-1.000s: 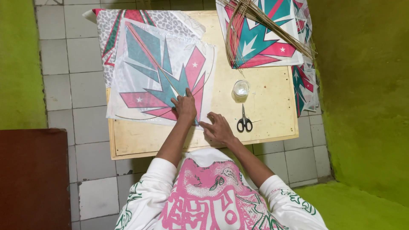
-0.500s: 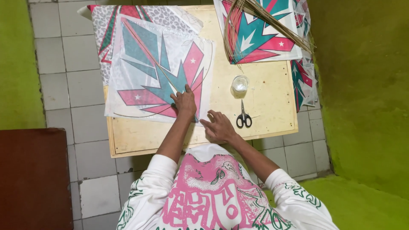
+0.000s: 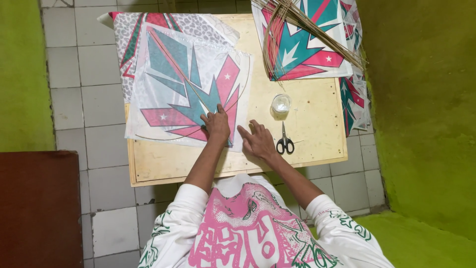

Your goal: Applying glue to the edges of kite paper and folding it over a bamboo frame to finish the assembly.

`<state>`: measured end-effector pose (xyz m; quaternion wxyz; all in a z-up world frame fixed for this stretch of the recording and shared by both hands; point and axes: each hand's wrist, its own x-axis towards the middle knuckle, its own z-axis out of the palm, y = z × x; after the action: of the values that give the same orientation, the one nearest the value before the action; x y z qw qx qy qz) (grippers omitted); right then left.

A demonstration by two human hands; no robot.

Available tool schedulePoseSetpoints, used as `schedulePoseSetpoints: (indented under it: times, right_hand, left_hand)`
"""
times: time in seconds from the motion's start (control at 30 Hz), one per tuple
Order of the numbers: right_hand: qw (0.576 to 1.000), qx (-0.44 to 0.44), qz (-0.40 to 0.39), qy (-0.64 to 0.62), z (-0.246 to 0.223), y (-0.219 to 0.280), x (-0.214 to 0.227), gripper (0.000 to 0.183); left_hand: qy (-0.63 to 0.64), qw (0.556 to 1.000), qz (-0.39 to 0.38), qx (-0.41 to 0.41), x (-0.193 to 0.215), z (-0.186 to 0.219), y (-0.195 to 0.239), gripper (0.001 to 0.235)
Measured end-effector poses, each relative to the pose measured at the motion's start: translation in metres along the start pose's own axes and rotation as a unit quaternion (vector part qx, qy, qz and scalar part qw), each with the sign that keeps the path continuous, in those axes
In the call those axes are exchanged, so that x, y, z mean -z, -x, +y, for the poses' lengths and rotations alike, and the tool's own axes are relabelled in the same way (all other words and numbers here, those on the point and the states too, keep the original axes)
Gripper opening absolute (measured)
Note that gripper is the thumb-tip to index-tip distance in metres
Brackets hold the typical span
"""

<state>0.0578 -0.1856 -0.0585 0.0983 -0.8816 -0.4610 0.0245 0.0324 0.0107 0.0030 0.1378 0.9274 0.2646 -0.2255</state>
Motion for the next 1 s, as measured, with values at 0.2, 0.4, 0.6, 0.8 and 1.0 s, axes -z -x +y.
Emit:
schedulePoseSetpoints:
  times: [0.2,0.4,0.6,0.8,1.0]
  right_hand:
    - [0.992,0.123,0.032,-0.011,-0.021,0.014,0.012,0.064]
    - [0.980,0.171,0.098,0.006,-0.016,0.025,0.010,0.051]
    - [0.993,0.097,0.067,0.018,-0.012,0.009,0.003,0.053]
    - [0.999,-0.006,0.007,0.045,0.004,-0.015,-0.005,0.057]
    - [0.998,0.038,0.040,-0.019,-0.017,0.003,0.013,0.048]
  left_hand:
    - [0.017,1.000,0.005,-0.002,0.002,0.000,0.004,0.078]
    - [0.030,0.999,0.011,-0.002,0.002,-0.003,0.008,0.075]
    - [0.037,0.999,0.026,0.001,0.010,-0.004,0.017,0.074]
    - [0.036,0.999,0.041,0.001,0.004,-0.007,0.015,0.072]
    - [0.014,1.000,0.023,-0.001,0.000,-0.006,0.011,0.073]
